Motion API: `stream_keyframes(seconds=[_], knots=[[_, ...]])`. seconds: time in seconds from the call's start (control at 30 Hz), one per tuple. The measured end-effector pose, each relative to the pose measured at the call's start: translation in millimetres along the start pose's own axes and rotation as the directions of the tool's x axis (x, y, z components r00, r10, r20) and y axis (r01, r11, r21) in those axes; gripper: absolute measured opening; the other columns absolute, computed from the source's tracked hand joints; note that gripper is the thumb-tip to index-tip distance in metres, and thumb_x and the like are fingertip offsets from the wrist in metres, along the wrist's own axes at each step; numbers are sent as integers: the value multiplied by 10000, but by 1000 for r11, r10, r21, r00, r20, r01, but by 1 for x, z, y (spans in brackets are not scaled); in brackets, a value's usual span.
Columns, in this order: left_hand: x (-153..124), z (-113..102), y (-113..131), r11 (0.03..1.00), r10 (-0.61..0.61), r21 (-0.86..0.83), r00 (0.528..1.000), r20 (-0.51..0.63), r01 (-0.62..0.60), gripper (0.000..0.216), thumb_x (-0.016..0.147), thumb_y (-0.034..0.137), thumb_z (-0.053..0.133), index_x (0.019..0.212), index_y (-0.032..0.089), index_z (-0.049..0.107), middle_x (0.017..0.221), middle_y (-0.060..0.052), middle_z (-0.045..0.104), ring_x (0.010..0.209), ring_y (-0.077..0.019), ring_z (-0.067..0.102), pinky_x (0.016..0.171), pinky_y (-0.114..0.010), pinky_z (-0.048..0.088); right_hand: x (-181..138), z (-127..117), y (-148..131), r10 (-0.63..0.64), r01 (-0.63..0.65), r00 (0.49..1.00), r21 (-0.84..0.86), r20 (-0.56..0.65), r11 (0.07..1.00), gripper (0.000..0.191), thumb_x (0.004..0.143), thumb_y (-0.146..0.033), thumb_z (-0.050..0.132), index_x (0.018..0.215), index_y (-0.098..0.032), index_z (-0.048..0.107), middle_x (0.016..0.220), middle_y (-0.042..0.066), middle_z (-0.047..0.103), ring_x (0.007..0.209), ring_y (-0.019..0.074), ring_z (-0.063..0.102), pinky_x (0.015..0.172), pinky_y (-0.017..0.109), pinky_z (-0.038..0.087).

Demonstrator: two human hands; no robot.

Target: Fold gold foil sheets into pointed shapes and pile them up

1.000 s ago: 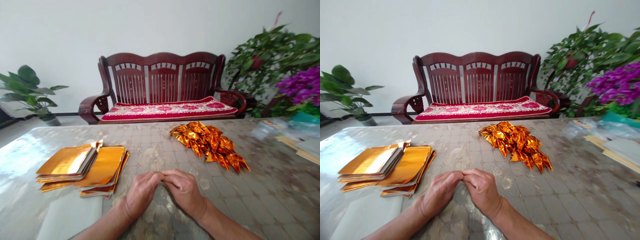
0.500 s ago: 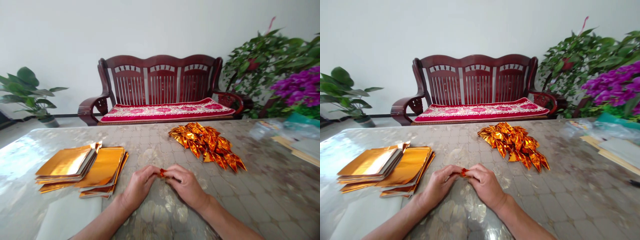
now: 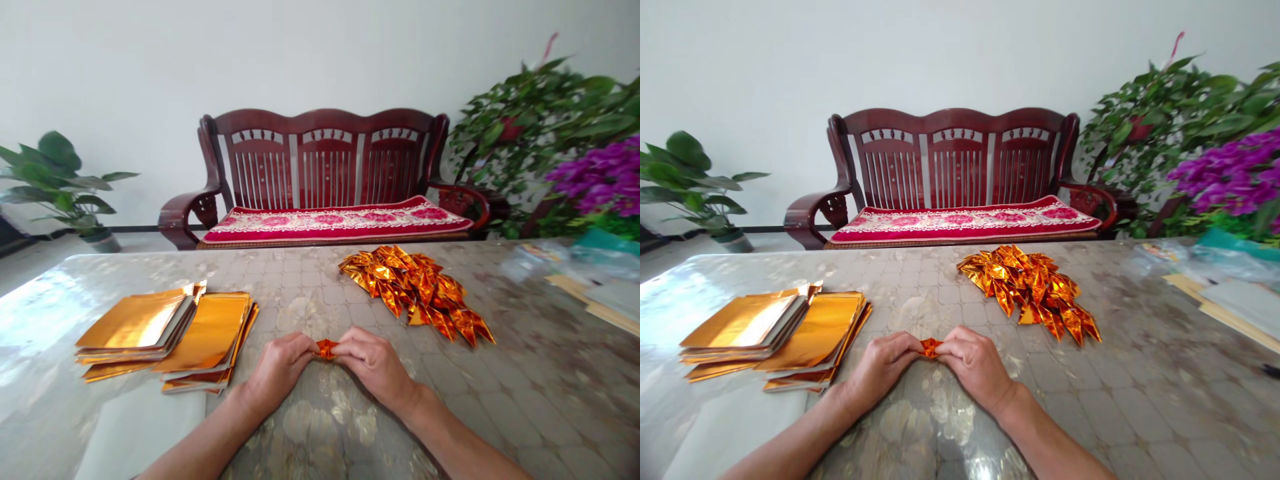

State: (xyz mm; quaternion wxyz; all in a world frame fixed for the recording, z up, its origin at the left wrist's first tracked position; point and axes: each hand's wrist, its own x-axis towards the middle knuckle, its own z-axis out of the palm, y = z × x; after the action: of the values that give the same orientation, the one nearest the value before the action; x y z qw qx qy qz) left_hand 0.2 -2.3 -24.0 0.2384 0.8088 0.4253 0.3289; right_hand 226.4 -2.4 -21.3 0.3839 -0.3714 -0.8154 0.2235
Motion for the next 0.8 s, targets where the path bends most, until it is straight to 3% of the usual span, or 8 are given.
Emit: stream_keyframes(seconds=[0.33,0.5,0.7,0.8], knots=[[-3,4,9,997,-70,-22,984,-164,67,190,842,75,573,779,209,692,718,32,718,661,-107,667,649,-176,477,4,0,-3,-69,65,996,-66,-57,996,186,946,-204,569,919,-226,753,792,26,671,726,135,640,660,217,479],[0,7,7,992,-129,-26,981,-144,127,190,829,73,583,787,217,700,747,31,734,705,-126,685,675,-196,493,3,2,0,-6,3,999,-45,-48,999,179,924,-182,590,929,-240,759,814,22,682,752,141,655,678,222,495],[1,8,7,995,-96,-34,987,-127,92,165,875,125,589,867,231,714,822,28,747,763,-129,692,735,-204,513,1,2,2,0,1,1000,32,-10,999,221,950,-207,572,1062,-285,747,956,19,728,872,147,684,781,240,528],[0,8,7,996,-82,-44,991,-109,78,163,896,154,589,933,244,720,884,22,761,827,-136,705,774,-208,518,1,2,1,-9,9,1000,5,-6,1000,245,964,-205,545,1074,-289,746,955,11,746,857,147,696,760,235,537]])
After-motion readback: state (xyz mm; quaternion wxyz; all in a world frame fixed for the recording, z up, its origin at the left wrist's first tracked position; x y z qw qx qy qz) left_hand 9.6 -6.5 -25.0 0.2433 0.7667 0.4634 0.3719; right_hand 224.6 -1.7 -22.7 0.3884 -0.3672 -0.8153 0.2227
